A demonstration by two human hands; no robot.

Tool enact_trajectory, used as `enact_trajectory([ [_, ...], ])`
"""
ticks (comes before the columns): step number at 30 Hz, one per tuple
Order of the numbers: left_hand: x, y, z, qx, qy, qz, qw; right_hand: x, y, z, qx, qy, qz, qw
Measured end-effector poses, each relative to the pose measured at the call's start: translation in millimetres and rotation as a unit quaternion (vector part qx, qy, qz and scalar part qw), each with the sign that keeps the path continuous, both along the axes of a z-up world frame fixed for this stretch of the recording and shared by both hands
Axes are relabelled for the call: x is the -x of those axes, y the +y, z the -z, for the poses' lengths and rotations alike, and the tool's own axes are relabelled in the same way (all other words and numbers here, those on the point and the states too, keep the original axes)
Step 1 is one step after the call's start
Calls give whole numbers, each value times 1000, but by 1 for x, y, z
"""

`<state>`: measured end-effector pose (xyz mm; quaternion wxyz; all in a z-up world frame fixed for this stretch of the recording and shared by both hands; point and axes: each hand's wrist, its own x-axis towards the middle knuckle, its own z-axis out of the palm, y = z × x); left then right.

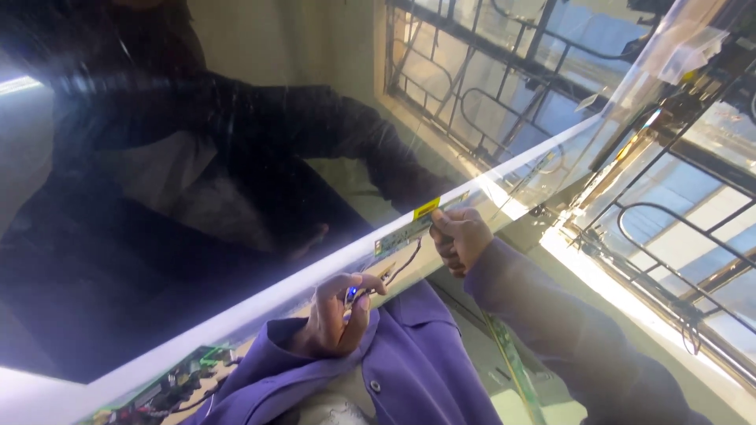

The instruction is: The person manipulates circuit boards and ribbon cables attached to a large flat-panel display. The person uses their hands to press connectors into place and secure adhesive strips on the electronics.

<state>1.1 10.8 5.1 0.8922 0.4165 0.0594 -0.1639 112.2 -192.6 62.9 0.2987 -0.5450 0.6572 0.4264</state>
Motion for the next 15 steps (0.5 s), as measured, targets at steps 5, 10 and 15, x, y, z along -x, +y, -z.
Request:
enact_trajectory([
  [5, 0, -4, 4, -10, -15, 3, 1000, 0, -5, 6, 11, 43, 30, 999],
  [10, 0, -5, 7, 3, -8, 6, 1000, 4, -9, 7, 1, 24, 33, 999],
  [15, 1, -4, 6, -1, -6, 7, 1000, 4, -9, 8, -2, 25, 26, 999],
])
